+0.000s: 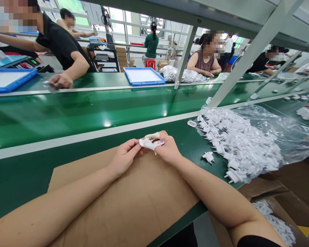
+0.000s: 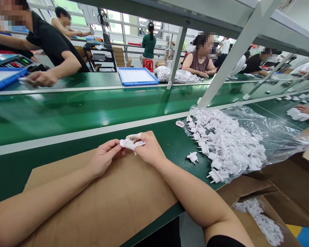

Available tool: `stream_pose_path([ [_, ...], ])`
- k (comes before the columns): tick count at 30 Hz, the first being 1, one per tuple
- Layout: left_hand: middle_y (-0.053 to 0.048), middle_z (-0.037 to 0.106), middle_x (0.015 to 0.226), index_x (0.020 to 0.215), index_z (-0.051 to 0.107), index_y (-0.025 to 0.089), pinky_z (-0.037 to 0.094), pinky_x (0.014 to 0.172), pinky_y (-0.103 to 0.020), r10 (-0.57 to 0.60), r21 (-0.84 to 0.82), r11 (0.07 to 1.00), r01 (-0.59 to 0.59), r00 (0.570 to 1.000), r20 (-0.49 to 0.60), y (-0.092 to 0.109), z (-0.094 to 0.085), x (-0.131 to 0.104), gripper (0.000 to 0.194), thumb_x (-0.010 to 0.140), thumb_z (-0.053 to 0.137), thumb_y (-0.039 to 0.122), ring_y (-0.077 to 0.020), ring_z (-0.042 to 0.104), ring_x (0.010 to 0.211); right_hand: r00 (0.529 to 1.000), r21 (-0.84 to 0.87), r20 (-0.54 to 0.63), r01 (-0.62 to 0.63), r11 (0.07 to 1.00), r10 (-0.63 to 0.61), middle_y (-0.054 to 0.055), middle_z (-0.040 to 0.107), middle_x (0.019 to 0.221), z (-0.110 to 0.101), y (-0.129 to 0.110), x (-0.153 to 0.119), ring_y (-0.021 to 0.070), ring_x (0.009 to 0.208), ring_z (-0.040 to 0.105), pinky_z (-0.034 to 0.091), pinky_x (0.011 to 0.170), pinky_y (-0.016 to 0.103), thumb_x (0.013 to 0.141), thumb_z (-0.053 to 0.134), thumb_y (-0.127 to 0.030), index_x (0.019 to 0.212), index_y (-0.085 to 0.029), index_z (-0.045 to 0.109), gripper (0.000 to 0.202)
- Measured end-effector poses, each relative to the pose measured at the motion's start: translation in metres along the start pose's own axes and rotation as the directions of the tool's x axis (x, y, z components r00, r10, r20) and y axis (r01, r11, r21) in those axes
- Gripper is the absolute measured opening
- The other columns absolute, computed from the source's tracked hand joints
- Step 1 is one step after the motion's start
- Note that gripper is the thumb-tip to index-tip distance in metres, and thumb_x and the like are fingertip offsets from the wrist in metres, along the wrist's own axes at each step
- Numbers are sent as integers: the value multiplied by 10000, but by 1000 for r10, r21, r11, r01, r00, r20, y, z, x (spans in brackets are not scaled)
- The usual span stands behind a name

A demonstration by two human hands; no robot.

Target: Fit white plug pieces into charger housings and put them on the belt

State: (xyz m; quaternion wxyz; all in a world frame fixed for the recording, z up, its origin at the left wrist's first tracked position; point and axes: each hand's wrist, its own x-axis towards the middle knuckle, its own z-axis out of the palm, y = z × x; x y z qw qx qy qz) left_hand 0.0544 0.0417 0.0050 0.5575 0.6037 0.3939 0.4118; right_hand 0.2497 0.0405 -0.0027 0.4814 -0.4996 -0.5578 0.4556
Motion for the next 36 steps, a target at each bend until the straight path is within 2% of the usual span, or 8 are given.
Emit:
stream_pose_path([
  [7,-40,664,835,890,699,195,502,800,-311,19,4,1000,-19,1000,8,-1,0,-1,377,907,652,568,-180,595,796,996,160,76,-64,985,52,27,744,906,1,0,2,132,692,592,451,599,259,680,861,-352,964,-251,823,304],
  [12,-37,662,820,844,683,200,515,794,-313,39,11,999,-39,999,7,-2,0,-1,351,902,651,544,-184,600,785,994,173,84,-80,982,67,20,710,815,1,3,4,128,658,577,427,576,252,691,850,-355,945,-228,816,286],
  [16,-26,638,781,807,665,196,494,761,-299,53,32,998,-52,998,-43,-3,-2,-1,320,906,655,500,-174,582,756,997,165,-13,-74,983,77,38,688,993,0,6,5,121,672,612,462,579,252,686,842,-343,920,-233,805,262],
  [19,-27,642,799,861,690,196,492,745,-295,48,35,998,-46,997,-55,-2,-2,-1,317,901,675,510,-166,578,749,995,143,-46,-86,986,94,49,647,1102,-1,6,5,108,673,613,477,570,248,652,864,-322,933,-235,805,301],
  [25,-17,629,746,868,693,194,471,714,-279,48,60,997,-45,998,-46,-1,0,-2,314,891,703,508,-153,563,724,998,54,-26,-53,997,54,40,675,1050,-1,6,4,119,698,606,468,569,244,678,845,-302,989,-258,823,315],
  [36,-5,627,744,861,668,188,460,696,-253,36,98,995,-32,999,-39,-1,0,-1,277,896,673,463,-140,560,719,995,79,-10,-101,992,102,41,716,1009,-1,9,5,132,701,624,474,598,253,692,781,-254,1005,-239,819,315],
])
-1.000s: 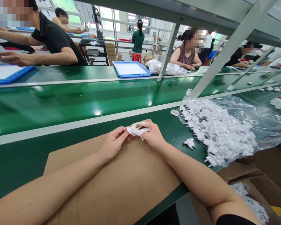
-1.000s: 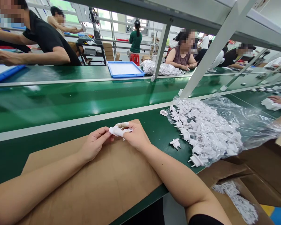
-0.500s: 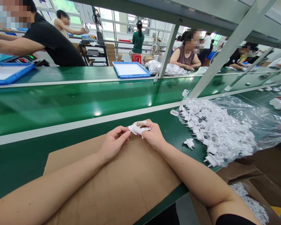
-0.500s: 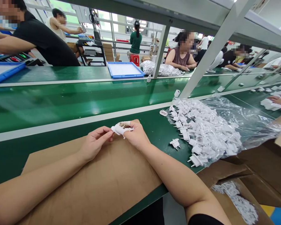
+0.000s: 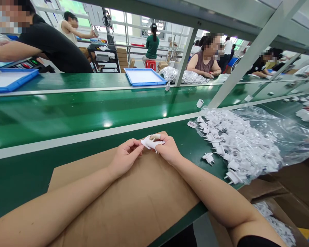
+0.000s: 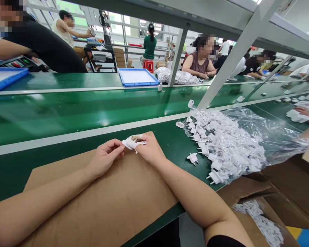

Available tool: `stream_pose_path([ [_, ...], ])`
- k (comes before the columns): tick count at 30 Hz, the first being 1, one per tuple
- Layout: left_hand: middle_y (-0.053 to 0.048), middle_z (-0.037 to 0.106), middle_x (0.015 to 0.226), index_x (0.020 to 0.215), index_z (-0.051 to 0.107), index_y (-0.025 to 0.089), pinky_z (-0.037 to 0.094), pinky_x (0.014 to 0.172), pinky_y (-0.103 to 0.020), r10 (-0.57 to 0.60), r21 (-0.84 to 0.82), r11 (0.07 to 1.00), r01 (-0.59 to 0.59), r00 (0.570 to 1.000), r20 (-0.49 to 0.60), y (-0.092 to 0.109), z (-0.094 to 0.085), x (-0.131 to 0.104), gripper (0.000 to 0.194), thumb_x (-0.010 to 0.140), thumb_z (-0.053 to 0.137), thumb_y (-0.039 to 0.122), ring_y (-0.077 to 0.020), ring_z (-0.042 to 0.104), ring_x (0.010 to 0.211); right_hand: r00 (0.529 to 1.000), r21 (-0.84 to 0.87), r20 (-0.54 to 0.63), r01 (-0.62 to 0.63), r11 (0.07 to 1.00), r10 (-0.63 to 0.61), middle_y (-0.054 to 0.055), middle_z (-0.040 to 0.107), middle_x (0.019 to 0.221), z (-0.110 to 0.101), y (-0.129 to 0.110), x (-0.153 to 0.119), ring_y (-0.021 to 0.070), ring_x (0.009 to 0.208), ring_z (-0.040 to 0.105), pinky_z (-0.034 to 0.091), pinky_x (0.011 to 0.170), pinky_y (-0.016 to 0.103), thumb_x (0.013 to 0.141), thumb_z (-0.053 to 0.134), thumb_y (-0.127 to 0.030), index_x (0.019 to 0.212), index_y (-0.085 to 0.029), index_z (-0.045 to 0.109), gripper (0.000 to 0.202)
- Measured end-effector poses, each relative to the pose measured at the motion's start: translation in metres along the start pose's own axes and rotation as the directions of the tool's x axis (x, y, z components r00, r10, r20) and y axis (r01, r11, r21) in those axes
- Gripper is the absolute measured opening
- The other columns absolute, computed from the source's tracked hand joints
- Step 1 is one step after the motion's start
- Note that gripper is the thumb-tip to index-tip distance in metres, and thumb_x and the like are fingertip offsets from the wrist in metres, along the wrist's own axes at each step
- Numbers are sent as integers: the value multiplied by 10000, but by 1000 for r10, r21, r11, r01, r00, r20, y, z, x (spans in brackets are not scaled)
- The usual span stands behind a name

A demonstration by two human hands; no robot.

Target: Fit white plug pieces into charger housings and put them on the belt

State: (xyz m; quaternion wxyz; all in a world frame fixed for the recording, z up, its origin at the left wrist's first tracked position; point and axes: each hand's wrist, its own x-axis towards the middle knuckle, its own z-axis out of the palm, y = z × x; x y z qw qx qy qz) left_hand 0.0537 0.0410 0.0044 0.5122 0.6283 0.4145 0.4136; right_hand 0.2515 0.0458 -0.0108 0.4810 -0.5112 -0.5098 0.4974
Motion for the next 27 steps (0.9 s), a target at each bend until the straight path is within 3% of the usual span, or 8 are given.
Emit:
stream_pose_path([
  [9,6,604,700,793,639,179,411,622,-241,23,65,998,-21,999,-38,5,2,0,227,848,663,397,-124,517,650,1000,11,-9,-21,1000,21,45,721,966,2,-2,0,142,709,636,502,632,272,653,841,-327,990,-229,818,352],
  [19,2,605,721,745,615,177,410,614,-243,78,123,990,-69,995,-65,4,5,0,208,817,648,369,-127,520,657,997,-24,-52,48,999,-49,54,714,978,6,-13,-9,127,664,613,471,554,266,649,838,-410,921,-217,803,335],
  [23,-1,613,711,736,626,176,402,601,-245,-11,124,992,23,995,-98,2,5,1,191,760,664,362,-129,512,647,993,21,-94,73,997,-71,41,708,910,5,-22,-11,121,639,599,466,554,264,647,811,-368,887,-209,786,289],
  [27,1,601,664,765,668,173,390,580,-248,-136,108,982,157,975,-177,-1,1,5,224,759,686,396,-131,508,619,970,155,-239,91,984,-52,14,675,738,-5,-35,-6,126,608,584,420,525,252,647,793,-349,882,-191,766,285],
])
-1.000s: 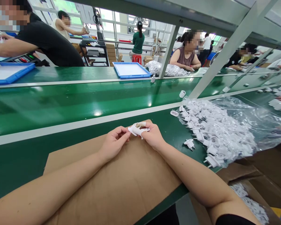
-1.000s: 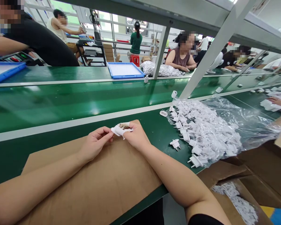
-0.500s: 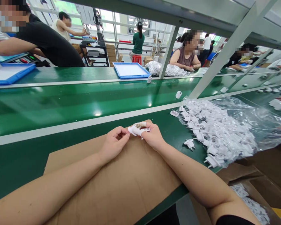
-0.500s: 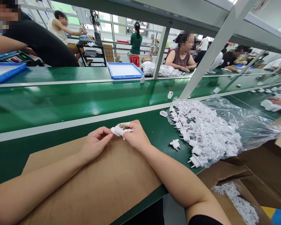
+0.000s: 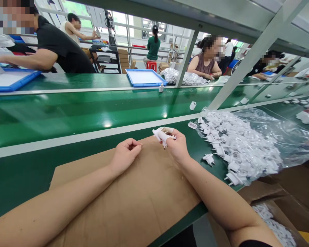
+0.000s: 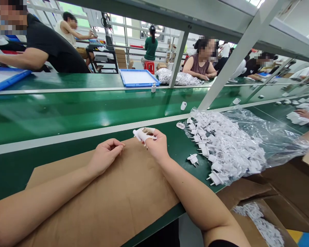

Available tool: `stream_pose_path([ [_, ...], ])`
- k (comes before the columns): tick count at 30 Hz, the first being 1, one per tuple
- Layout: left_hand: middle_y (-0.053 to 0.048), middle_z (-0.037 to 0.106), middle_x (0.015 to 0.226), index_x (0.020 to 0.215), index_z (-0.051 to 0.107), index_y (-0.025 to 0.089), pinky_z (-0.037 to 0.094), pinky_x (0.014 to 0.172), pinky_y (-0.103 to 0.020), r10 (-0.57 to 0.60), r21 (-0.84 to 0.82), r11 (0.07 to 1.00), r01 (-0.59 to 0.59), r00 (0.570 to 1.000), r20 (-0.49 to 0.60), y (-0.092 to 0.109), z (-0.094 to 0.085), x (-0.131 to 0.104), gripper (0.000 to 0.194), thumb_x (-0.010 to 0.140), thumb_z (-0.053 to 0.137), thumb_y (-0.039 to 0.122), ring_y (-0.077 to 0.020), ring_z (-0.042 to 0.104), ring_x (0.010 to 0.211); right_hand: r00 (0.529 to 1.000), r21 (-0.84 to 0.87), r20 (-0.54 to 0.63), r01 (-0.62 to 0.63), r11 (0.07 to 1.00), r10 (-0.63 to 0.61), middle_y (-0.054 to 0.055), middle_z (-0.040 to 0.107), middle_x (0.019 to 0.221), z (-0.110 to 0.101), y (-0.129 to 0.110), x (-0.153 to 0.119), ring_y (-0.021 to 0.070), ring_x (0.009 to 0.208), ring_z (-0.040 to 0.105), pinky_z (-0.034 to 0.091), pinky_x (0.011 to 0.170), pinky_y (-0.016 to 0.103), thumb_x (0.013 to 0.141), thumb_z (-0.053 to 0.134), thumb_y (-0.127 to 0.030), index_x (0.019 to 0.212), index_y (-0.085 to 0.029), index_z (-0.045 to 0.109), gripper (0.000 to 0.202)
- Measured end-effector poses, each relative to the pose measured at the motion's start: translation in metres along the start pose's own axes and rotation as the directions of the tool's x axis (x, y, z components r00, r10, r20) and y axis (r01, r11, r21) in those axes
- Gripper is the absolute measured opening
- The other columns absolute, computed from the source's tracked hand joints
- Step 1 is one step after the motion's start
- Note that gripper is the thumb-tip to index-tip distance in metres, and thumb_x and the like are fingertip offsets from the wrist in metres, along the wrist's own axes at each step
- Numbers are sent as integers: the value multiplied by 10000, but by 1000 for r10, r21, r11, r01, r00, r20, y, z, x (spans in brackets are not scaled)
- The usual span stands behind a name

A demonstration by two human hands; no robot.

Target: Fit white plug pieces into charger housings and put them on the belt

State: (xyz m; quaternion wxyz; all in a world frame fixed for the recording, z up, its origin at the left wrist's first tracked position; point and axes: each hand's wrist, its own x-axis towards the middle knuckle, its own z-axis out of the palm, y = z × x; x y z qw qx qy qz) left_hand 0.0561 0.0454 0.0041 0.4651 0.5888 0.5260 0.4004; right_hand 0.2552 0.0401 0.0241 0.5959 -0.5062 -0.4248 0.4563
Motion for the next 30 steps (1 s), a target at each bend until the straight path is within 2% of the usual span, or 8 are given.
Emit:
stream_pose_path([
  [2,-6,615,685,823,697,173,412,601,-253,-7,-37,999,6,1000,-9,-1,-1,2,284,790,699,455,-136,531,641,999,26,-48,1,1000,1,16,683,742,-2,-5,4,128,610,585,409,518,249,636,810,-357,883,-190,762,301],
  [4,-11,620,709,887,720,173,432,618,-259,16,-64,998,-16,1000,2,-1,-1,1,345,804,718,508,-140,540,661,999,26,-43,-9,1000,10,23,697,767,-2,-5,4,122,615,579,430,539,252,611,826,-349,866,-187,764,308],
  [8,-27,648,775,959,743,179,461,641,-269,115,-70,991,-112,993,38,0,1,-3,372,817,740,522,-143,537,694,996,-76,76,-49,996,55,43,714,840,5,6,-2,123,637,582,469,570,258,607,833,-344,885,-186,782,324],
  [12,-24,663,782,906,731,188,462,633,-264,186,-74,981,-182,981,50,-1,1,-5,312,847,717,495,-134,537,678,987,-196,157,-12,981,44,64,711,1021,5,21,-3,129,674,617,493,577,259,642,821,-357,947,-209,800,339],
  [21,-12,634,739,872,704,189,432,602,-251,149,-77,987,-141,984,102,3,1,-3,308,831,722,494,-129,523,648,978,-186,193,-39,982,75,56,652,1123,0,29,2,113,702,635,523,632,258,684,797,-329,936,-220,795,275],
  [30,-6,627,737,810,685,192,412,599,-247,134,-37,991,-130,975,177,10,1,-4,330,849,662,519,-127,502,631,976,-174,194,-62,983,96,35,671,1035,0,31,2,110,683,628,485,604,247,687,767,-306,921,-218,787,251],
])
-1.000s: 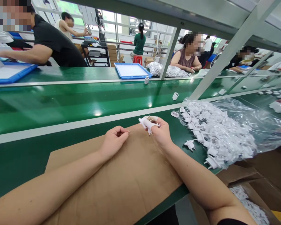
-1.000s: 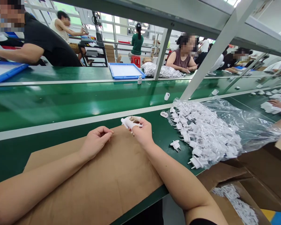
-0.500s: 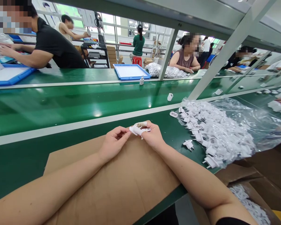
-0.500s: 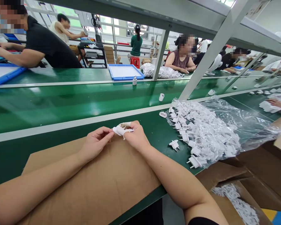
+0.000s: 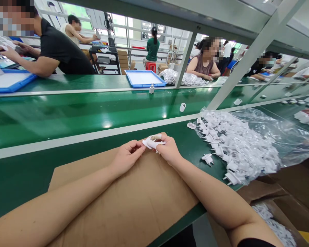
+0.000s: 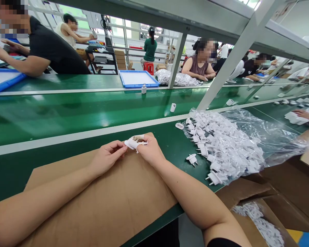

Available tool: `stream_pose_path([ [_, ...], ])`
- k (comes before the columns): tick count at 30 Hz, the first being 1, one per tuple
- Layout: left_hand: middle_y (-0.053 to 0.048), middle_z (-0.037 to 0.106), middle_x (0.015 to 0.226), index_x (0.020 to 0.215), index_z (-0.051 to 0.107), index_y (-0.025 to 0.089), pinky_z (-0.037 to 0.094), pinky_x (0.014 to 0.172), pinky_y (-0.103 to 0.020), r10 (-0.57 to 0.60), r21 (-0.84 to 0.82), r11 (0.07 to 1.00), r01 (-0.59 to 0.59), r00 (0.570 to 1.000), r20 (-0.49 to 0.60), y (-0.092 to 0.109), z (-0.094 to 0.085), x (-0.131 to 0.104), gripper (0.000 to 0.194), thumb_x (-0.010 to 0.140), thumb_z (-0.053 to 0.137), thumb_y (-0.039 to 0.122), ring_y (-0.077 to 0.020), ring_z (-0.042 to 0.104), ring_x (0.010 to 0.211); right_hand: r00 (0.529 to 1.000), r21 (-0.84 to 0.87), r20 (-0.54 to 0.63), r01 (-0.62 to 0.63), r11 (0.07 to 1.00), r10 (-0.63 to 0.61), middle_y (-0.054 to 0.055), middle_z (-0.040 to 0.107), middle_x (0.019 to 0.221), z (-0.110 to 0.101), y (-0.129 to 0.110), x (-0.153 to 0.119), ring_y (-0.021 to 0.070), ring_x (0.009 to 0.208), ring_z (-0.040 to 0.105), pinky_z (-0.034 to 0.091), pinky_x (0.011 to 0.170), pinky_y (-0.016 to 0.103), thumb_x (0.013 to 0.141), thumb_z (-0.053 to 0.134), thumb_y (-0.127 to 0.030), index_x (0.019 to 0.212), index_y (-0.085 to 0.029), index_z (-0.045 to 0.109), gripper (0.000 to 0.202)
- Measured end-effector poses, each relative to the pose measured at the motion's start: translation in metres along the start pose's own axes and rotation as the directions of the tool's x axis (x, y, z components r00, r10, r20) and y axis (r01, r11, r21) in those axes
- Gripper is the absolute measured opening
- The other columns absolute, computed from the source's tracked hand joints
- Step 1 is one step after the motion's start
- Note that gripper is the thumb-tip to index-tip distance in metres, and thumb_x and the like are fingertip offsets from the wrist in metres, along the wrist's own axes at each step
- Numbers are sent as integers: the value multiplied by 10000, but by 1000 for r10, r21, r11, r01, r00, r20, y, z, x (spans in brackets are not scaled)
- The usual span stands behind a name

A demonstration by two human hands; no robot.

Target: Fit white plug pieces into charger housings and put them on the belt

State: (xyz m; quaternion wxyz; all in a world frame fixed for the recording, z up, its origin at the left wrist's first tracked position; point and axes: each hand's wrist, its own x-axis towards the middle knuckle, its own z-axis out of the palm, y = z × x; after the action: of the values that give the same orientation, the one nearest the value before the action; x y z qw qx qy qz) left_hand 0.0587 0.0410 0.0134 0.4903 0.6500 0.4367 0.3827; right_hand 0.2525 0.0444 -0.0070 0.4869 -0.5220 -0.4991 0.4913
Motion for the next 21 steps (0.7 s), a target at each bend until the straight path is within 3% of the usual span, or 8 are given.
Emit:
stream_pose_path([
  [11,-6,619,731,747,640,191,412,624,-258,21,28,999,-21,1000,-5,-2,0,0,257,811,644,440,-137,508,650,996,125,53,-83,989,77,2,673,750,5,-10,-3,119,623,593,469,588,249,623,817,-289,879,-192,780,276],
  [16,-26,671,757,779,701,194,435,629,-267,7,94,996,-4,1000,-29,-4,-1,0,216,790,650,404,-153,552,667,990,241,-84,-87,967,110,32,711,834,4,-20,-1,134,684,614,527,644,276,553,816,-321,843,-186,756,325],
  [21,-33,693,755,828,747,201,452,611,-266,-20,64,998,25,997,-71,-3,-1,0,326,822,694,522,-155,571,653,993,81,-115,-29,996,38,33,726,834,0,-20,3,133,665,610,494,620,271,593,799,-317,896,-180,770,334],
])
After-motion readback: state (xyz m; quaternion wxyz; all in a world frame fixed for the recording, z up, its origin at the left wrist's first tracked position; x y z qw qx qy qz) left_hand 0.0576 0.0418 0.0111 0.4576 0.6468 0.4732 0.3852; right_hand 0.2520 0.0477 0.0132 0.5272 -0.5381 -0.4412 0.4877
